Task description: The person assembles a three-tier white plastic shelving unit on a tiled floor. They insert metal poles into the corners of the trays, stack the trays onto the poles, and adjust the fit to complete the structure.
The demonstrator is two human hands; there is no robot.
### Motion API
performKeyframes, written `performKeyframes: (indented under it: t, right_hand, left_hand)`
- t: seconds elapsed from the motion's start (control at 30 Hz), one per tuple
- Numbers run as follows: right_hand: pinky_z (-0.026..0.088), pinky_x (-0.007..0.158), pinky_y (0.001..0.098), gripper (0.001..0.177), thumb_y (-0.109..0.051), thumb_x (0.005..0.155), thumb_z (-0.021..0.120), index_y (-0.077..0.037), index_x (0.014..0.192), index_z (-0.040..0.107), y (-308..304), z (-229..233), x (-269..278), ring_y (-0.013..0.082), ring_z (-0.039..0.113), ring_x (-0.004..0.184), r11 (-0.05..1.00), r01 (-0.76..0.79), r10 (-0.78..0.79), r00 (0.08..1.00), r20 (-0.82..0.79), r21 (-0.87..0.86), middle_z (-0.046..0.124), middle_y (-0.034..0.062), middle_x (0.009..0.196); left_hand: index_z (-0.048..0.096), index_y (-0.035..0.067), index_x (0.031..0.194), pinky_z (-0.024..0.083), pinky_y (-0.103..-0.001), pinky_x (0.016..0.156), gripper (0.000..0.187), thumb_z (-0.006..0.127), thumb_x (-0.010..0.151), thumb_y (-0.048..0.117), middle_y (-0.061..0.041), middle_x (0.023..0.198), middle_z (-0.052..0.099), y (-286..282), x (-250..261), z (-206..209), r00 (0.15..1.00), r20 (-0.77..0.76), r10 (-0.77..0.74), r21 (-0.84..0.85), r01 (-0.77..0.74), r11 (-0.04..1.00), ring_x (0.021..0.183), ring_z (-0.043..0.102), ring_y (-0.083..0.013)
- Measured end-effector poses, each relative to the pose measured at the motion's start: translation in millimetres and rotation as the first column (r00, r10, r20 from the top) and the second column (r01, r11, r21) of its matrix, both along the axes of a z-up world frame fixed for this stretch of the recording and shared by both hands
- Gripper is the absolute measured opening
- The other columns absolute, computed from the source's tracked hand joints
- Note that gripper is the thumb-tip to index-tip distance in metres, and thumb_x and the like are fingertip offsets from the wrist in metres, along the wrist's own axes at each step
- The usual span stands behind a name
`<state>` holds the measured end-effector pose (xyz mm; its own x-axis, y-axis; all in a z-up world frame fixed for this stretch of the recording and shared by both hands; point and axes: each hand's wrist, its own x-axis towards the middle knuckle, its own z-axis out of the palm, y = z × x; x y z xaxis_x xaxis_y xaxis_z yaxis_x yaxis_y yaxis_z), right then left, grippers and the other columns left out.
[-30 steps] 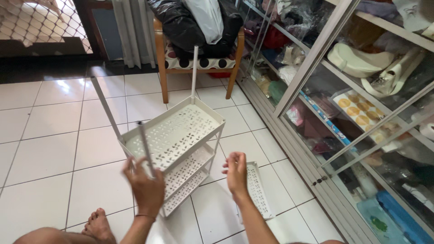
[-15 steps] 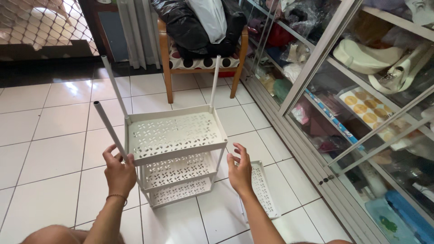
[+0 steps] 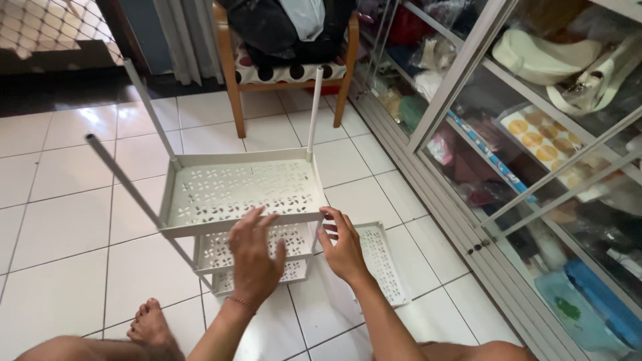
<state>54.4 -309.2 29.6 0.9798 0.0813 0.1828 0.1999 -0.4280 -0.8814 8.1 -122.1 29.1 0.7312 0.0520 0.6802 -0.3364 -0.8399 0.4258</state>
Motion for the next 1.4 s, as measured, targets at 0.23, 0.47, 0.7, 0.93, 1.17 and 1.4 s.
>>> performKeyframes:
  t: [0.23, 0.47, 0.7, 0.93, 1.17, 1.4]
  right_hand:
    - [0.061, 0.075, 0.0346, 0.033, -0.018, 0.096, 0.061, -0.011, 0.128, 0.058, -53, -112, 9, 0.0185, 0.076, 0.091, 0.923, 0.312, -0.255, 0.935, -0.248, 0.226, 0.073, 0.0088, 0.105]
    - [0.057, 0.081, 0.0401, 0.017, -0.023, 0.091, 0.067, -0.009, 0.099, 0.073, -105, -311, -7, 0.0304, 0.074, 0.087, 0.881, 0.385, -0.456, 0.847, -0.274, -0.274, 0.076, 0.0120, 0.088]
    - [0.052, 0.098, 0.0423, 0.025, -0.015, 0.092, 0.060, -0.002, 0.111, 0.069, -99, -417, 2, 0.0354, 0.067, 0.109, 0.908, 0.223, -0.364, 0.839, -0.405, -0.354, 0.072, 0.0193, 0.111]
    - [0.041, 0.111, 0.0470, 0.041, -0.003, 0.089, 0.053, 0.005, 0.129, 0.058, -98, -475, 34, 0.0474, 0.049, 0.129, 0.849, 0.052, -0.245, 0.920, -0.305, -0.526, 0.050, 0.0315, 0.139]
    - [0.053, 0.087, 0.0502, 0.010, -0.009, 0.089, 0.056, -0.004, 0.090, 0.065, -89, -500, 37, 0.0454, 0.059, 0.107, 0.670, 0.054, -0.290, 0.937, -0.195, -0.741, 0.061, 0.0220, 0.118]
    - [0.055, 0.077, 0.0507, 0.015, -0.012, 0.098, 0.052, -0.009, 0.086, 0.061, -92, -489, 9, 0.0394, 0.067, 0.086, 0.708, 0.064, -0.349, 0.897, -0.270, -0.703, 0.068, 0.0168, 0.094]
  left_hand:
    - [0.050, 0.009, 0.144, 0.014, -0.055, 0.124, 0.056, 0.062, 0.090, 0.022, -0.012, 0.145, 0.050, -48, 18, -11, 0.994, -0.082, -0.069, 0.214, 0.085, 0.973, 0.144, 0.037, -0.0293]
    - [0.046, 0.010, 0.150, 0.013, -0.059, 0.126, 0.064, 0.063, 0.089, 0.021, -0.014, 0.147, 0.044, -64, 32, -43, 0.996, -0.081, 0.033, 0.283, -0.009, 0.959, 0.144, 0.034, -0.0355]
    - [0.044, 0.008, 0.145, 0.005, -0.069, 0.122, 0.067, 0.070, 0.087, 0.030, -0.020, 0.150, 0.033, -73, 46, -98, 0.991, -0.115, 0.074, 0.240, -0.045, 0.970, 0.147, 0.018, -0.0509]
    - [0.049, 0.012, 0.136, -0.001, -0.072, 0.121, 0.061, 0.077, 0.084, 0.030, -0.019, 0.145, 0.034, -58, 57, -147, 0.991, -0.003, 0.137, 0.303, -0.130, 0.944, 0.150, 0.014, -0.0471]
    - [0.050, 0.016, 0.134, -0.002, -0.072, 0.123, 0.058, 0.077, 0.085, 0.034, -0.013, 0.148, 0.035, -54, 57, -177, 0.978, 0.109, 0.179, 0.261, -0.202, 0.944, 0.154, 0.011, -0.0442]
    - [0.052, 0.018, 0.126, 0.002, -0.073, 0.126, 0.055, 0.076, 0.080, 0.034, -0.011, 0.143, 0.037, -60, 60, -172, 0.976, 0.126, 0.175, 0.240, -0.202, 0.950, 0.151, 0.017, -0.0418]
